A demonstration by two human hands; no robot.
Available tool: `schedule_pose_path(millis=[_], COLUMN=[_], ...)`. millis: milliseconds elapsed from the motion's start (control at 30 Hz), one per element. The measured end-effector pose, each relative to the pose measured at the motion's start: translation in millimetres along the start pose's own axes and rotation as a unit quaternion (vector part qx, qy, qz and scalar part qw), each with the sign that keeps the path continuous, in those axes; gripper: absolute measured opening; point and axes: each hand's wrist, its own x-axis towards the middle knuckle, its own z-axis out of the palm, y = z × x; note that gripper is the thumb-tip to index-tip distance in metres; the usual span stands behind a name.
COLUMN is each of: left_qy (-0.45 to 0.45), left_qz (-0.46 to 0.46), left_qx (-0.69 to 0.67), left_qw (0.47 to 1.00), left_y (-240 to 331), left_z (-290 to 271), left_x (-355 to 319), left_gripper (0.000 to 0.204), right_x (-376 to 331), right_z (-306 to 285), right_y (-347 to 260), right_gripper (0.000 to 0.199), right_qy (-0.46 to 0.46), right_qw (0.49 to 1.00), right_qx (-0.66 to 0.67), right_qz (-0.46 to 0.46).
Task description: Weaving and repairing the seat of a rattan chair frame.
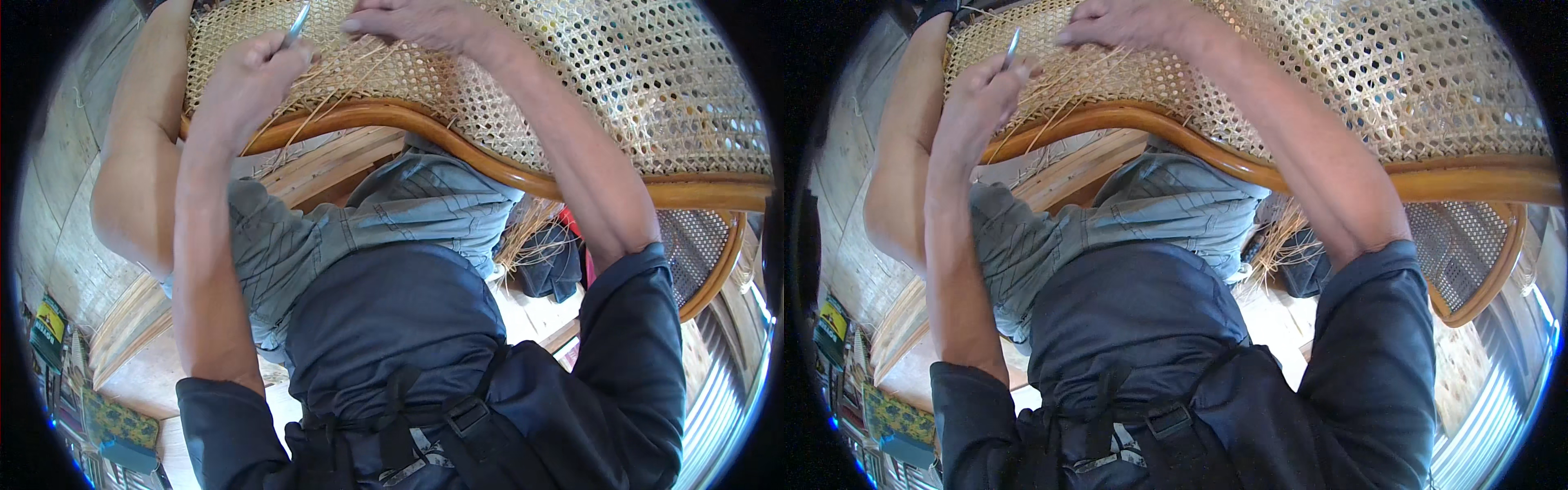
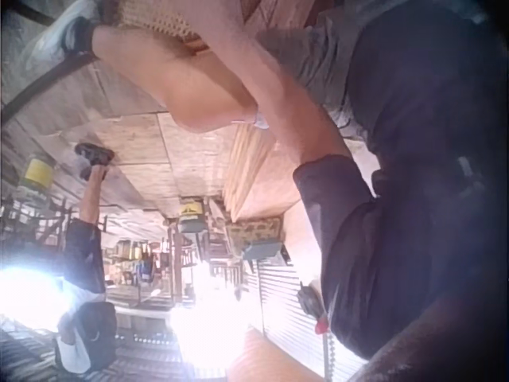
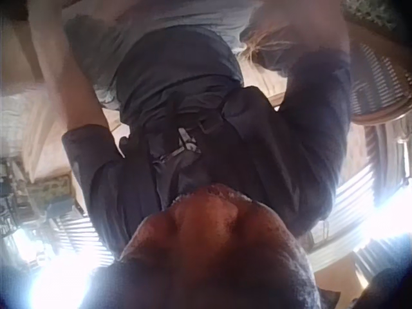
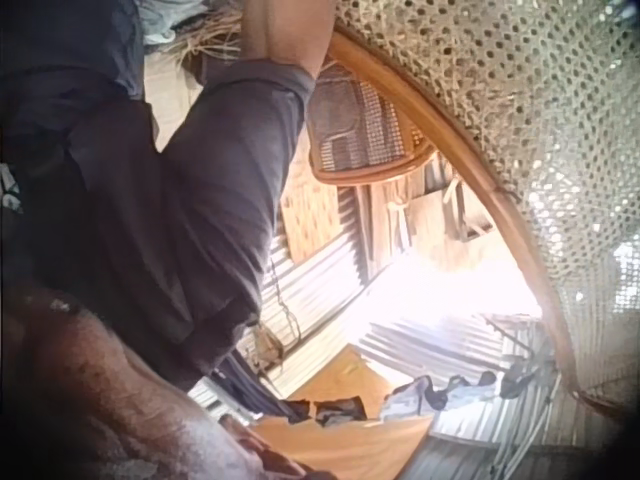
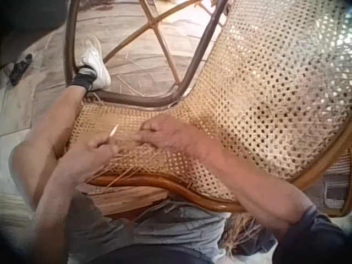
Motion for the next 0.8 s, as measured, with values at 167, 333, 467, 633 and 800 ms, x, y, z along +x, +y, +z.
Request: schedule_pose_path(millis=[167,333,467,633,800], left_qy=[-0.009,-0.046,-0.136,-0.145,-0.143], left_qz=[0.022,0.363,0.128,0.03,0.05], left_qx=[0.048,0.172,0.349,0.364,0.413], left_qw=[0.999,0.914,0.918,0.919,0.898], left_y=[-7,-32,-13,13,-24], left_z=[37,53,81,97,91], left_x=[49,83,97,102,149], left_gripper=[0.025,0.028,0.02,0.018,0.013], right_x=[-27,-36,-46,-41,-34], right_z=[-33,-22,-20,-18,-16], right_y=[20,-4,-30,4,14], right_gripper=[0.026,0.024,0.028,0.028,0.027], right_qy=[0.036,0.017,0.006,0.056,0.082], right_qw=[0.951,0.886,0.867,0.87,0.88], right_qx=[-0.303,-0.412,-0.405,-0.418,-0.406], right_qz=[0.053,0.213,0.288,0.257,0.233])
